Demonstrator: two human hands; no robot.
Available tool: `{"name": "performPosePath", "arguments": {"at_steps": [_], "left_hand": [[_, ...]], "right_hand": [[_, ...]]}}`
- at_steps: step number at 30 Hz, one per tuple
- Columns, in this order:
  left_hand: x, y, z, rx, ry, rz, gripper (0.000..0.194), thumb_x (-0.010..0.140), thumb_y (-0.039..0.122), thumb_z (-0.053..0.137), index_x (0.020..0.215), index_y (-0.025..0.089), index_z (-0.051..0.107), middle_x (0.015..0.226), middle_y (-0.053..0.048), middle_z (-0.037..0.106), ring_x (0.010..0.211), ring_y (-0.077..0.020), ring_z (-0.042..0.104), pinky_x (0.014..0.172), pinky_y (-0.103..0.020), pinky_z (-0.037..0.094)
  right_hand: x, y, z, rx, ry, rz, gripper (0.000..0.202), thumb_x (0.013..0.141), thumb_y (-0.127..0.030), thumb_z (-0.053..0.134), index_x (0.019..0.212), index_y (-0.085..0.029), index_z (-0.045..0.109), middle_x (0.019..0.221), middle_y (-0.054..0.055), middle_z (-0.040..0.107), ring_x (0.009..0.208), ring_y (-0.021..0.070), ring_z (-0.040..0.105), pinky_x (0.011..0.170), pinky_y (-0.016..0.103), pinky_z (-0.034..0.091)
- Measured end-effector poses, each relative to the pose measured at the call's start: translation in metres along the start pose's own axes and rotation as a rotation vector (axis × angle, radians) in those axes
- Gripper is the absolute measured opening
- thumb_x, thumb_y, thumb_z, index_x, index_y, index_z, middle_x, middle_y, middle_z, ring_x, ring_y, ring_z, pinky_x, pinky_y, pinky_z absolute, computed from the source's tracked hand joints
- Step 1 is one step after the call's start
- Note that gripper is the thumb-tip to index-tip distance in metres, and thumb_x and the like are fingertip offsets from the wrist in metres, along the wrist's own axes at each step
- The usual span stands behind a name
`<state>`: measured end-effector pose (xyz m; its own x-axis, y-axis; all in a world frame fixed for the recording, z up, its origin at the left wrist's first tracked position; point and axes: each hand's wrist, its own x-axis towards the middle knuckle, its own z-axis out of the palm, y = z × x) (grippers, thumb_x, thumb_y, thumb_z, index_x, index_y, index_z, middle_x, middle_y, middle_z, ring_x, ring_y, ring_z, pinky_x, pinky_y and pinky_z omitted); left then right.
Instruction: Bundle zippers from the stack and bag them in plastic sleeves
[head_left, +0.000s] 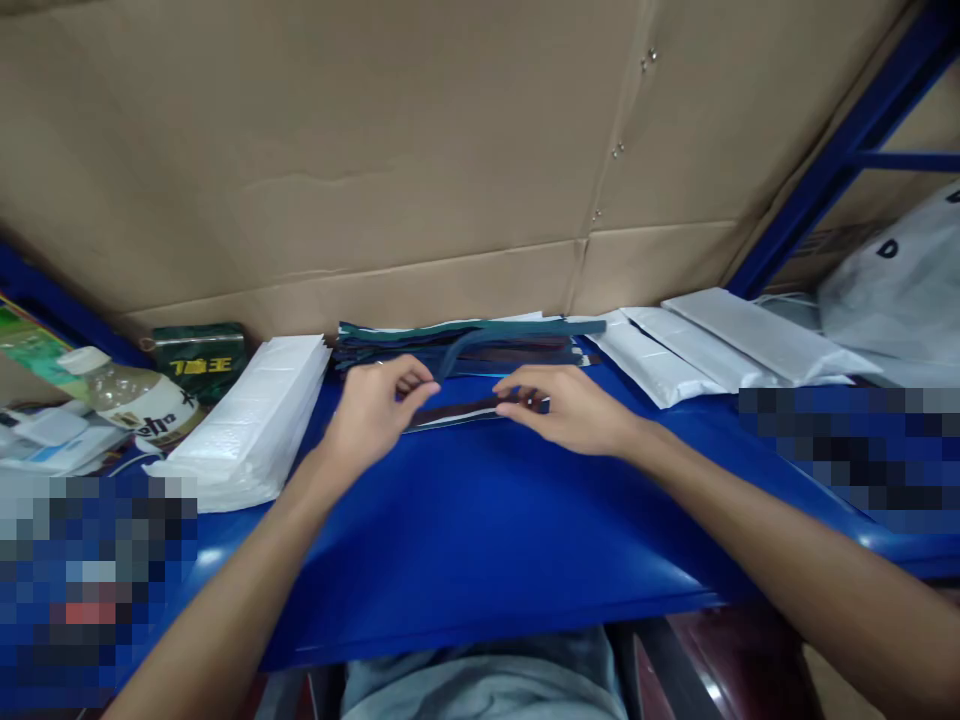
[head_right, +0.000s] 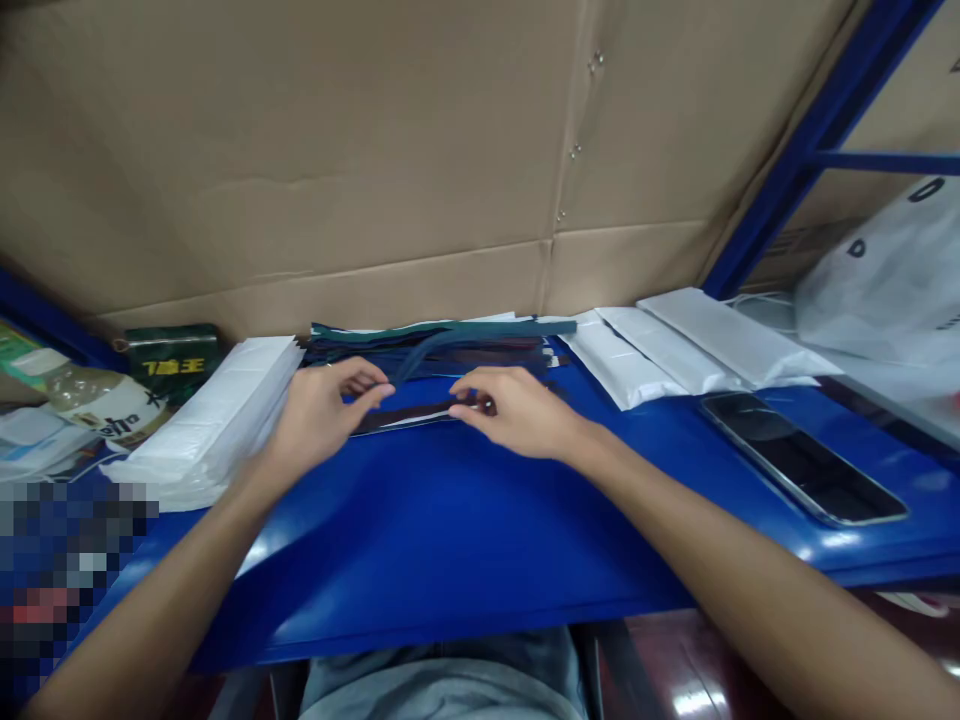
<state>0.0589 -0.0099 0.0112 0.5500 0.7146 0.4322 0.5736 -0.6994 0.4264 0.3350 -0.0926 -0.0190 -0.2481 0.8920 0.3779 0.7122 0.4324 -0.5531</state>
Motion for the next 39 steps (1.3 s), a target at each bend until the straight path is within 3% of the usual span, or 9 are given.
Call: {"name": "performPosePath", "arguments": {"at_steps": [5, 13, 18, 22, 26, 30, 33, 36, 39], "left_hand": [[-0.020, 0.033, 0.023, -0.176, -0.076, 0.160, 0.010, 0.101, 0.030, 0.069, 0.099, 0.023, 0.076, 0.093, 0.000, 0.080, 0.082, -0.0149, 0.073, 0.075, -0.027, 0.053], [-0.023, 0.036, 0.025, -0.276, -0.093, 0.187, 0.010, 0.102, 0.025, 0.067, 0.102, 0.023, 0.077, 0.097, 0.000, 0.080, 0.085, -0.0148, 0.073, 0.077, -0.025, 0.054], [-0.024, 0.034, 0.026, -0.233, -0.108, 0.178, 0.007, 0.100, 0.023, 0.069, 0.100, 0.023, 0.076, 0.091, 0.002, 0.079, 0.079, -0.0139, 0.071, 0.072, -0.025, 0.051], [-0.021, 0.035, 0.021, -0.148, -0.074, 0.167, 0.009, 0.100, 0.022, 0.067, 0.097, 0.022, 0.075, 0.086, 0.002, 0.078, 0.076, -0.0137, 0.070, 0.071, -0.026, 0.051], [-0.012, 0.015, 0.004, -0.004, 0.030, 0.075, 0.007, 0.098, 0.024, 0.067, 0.097, 0.023, 0.074, 0.087, 0.000, 0.079, 0.079, -0.0163, 0.074, 0.074, -0.027, 0.054], [-0.003, -0.034, -0.021, 0.308, 0.098, -0.066, 0.011, 0.098, 0.028, 0.062, 0.100, 0.022, 0.072, 0.089, -0.004, 0.079, 0.085, -0.0233, 0.075, 0.081, -0.035, 0.056], [-0.003, -0.065, -0.037, 0.476, 0.140, -0.186, 0.015, 0.098, 0.027, 0.058, 0.103, 0.023, 0.071, 0.094, -0.006, 0.079, 0.091, -0.0263, 0.075, 0.087, -0.038, 0.056], [-0.007, -0.071, -0.040, 0.566, 0.151, -0.263, 0.020, 0.099, 0.029, 0.055, 0.111, 0.022, 0.070, 0.101, -0.008, 0.078, 0.098, -0.0290, 0.073, 0.091, -0.041, 0.056], [-0.011, -0.054, -0.032, 0.627, 0.218, -0.226, 0.031, 0.099, 0.033, 0.057, 0.126, 0.020, 0.067, 0.129, -0.016, 0.071, 0.118, -0.0355, 0.066, 0.098, -0.047, 0.054]], "right_hand": [[-0.002, -0.015, 0.018, 0.228, -0.105, -0.044, 0.024, 0.104, -0.042, 0.063, 0.108, -0.024, 0.077, 0.103, 0.001, 0.080, 0.089, 0.0190, 0.071, 0.080, 0.031, 0.052], [-0.004, -0.008, 0.022, 0.381, -0.083, -0.034, 0.015, 0.101, -0.033, 0.064, 0.096, -0.021, 0.072, 0.091, 0.001, 0.074, 0.081, 0.0166, 0.066, 0.077, 0.029, 0.049], [-0.003, -0.017, 0.021, 0.138, -0.029, -0.161, 0.008, 0.093, -0.015, 0.058, 0.088, -0.021, 0.060, 0.084, 0.000, 0.064, 0.074, 0.0145, 0.057, 0.072, 0.028, 0.044], [0.001, -0.009, 0.014, -0.141, -0.009, -0.169, 0.008, 0.093, -0.016, 0.054, 0.088, -0.022, 0.055, 0.086, 0.001, 0.063, 0.075, 0.0164, 0.055, 0.071, 0.029, 0.041], [0.005, 0.030, -0.014, -0.415, 0.077, -0.013, 0.006, 0.092, -0.018, 0.055, 0.087, -0.022, 0.054, 0.091, 0.005, 0.066, 0.083, 0.0210, 0.060, 0.075, 0.032, 0.042], [0.003, 0.075, -0.052, -0.677, 0.147, 0.154, 0.008, 0.091, -0.020, 0.054, 0.083, -0.020, 0.058, 0.101, 0.015, 0.068, 0.099, 0.0284, 0.061, 0.084, 0.037, 0.044], [0.001, 0.090, -0.069, -0.694, 0.200, 0.292, 0.006, 0.087, -0.020, 0.057, 0.081, -0.019, 0.059, 0.096, 0.017, 0.070, 0.091, 0.0281, 0.061, 0.080, 0.038, 0.043], [0.001, 0.087, -0.068, -0.613, 0.210, 0.366, 0.005, 0.083, -0.022, 0.061, 0.078, -0.020, 0.061, 0.076, 0.010, 0.069, 0.075, 0.0246, 0.060, 0.070, 0.035, 0.040], [0.002, 0.074, -0.053, -0.436, 0.163, 0.317, 0.013, 0.089, -0.029, 0.062, 0.080, -0.021, 0.068, 0.074, 0.006, 0.071, 0.070, 0.0215, 0.064, 0.067, 0.033, 0.044]]}}
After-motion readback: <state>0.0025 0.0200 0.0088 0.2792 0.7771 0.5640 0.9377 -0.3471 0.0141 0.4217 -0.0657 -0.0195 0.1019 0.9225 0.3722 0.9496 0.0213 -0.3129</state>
